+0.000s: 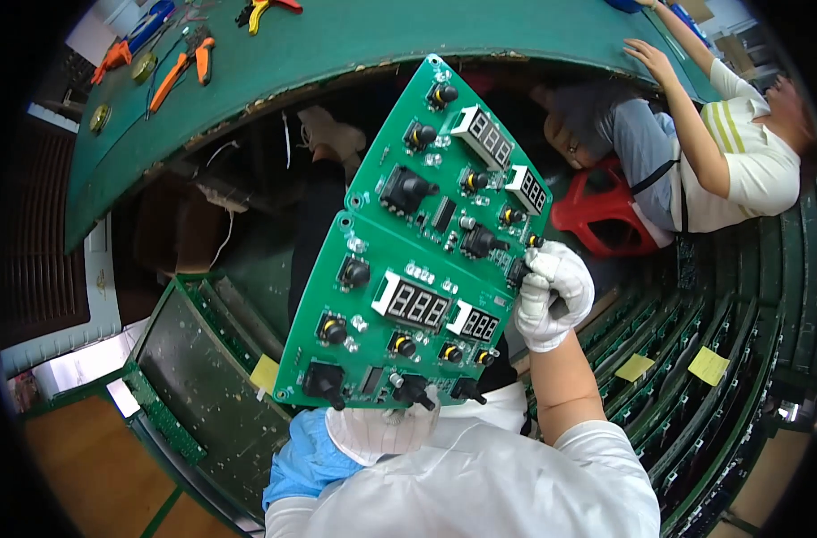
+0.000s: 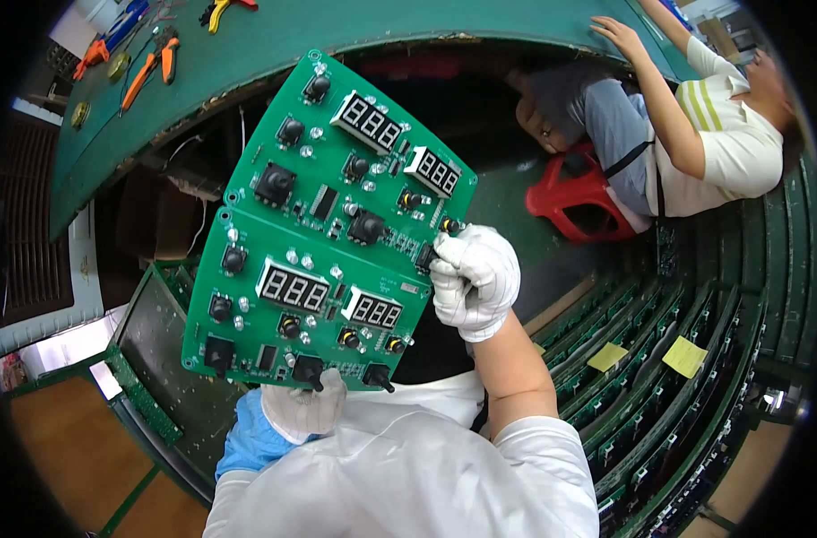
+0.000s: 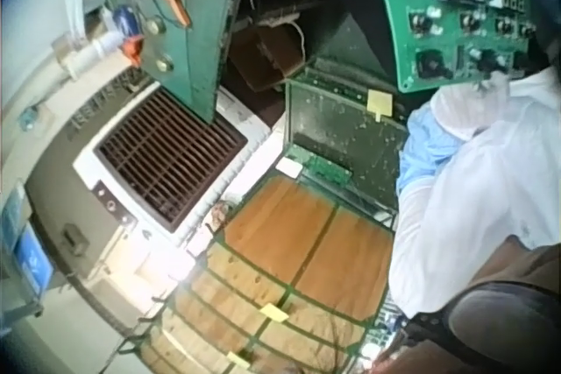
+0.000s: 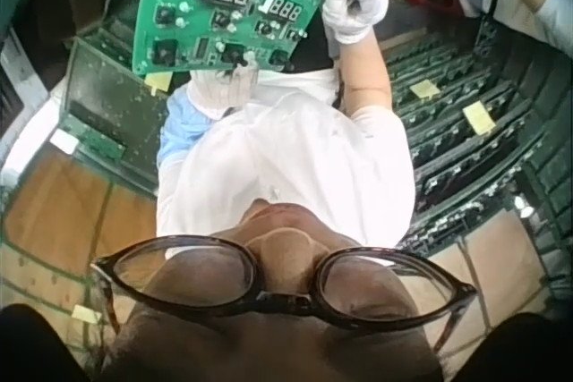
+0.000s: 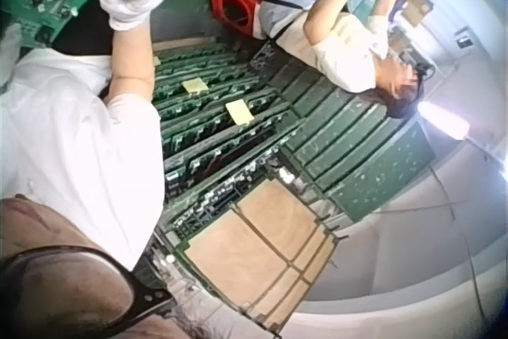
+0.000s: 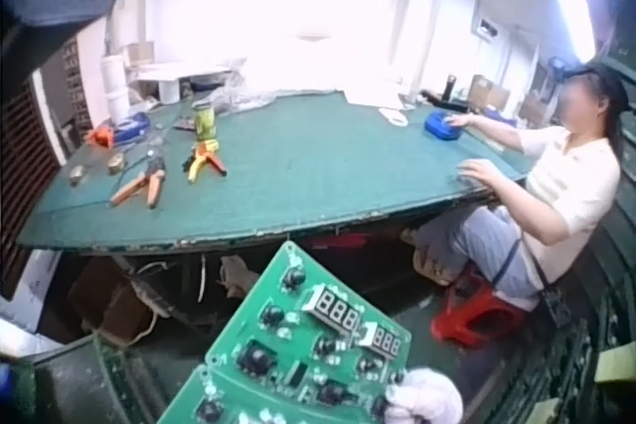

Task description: The person inspects a dual PCB assembly with 7-segment displays and knobs by hand.

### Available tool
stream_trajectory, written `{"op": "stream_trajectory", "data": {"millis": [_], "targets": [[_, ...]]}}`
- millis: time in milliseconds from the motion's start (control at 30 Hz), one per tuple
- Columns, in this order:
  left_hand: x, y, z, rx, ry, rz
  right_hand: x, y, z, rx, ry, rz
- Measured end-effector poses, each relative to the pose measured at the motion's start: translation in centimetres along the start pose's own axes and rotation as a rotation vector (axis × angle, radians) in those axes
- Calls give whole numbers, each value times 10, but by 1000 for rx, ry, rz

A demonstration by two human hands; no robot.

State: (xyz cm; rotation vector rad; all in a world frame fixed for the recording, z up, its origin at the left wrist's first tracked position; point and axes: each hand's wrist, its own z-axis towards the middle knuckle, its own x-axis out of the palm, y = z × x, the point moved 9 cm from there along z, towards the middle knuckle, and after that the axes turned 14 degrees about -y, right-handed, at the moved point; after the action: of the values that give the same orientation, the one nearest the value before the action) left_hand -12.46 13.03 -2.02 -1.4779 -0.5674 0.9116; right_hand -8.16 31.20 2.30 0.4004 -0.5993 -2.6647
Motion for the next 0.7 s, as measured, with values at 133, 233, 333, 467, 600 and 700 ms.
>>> {"op": "stream_trajectory", "data": {"millis": [133,233,333,467,600,700], "targets": [[8,17,12,6,24,112,9,-13,17,143,28,-30],[14,29,27,15,49,196,12,-14,33,-41,77,-4],[23,34,44,25,57,184,14,-28,35,-121,145,-55],[31,42,61,-17,30,45,21,-37,45,-158,165,-71],[33,52,70,-86,-10,-87,28,-50,47,-155,211,-78],[32,60,72,-140,-48,-187,29,-50,48,-194,198,-89]]}}
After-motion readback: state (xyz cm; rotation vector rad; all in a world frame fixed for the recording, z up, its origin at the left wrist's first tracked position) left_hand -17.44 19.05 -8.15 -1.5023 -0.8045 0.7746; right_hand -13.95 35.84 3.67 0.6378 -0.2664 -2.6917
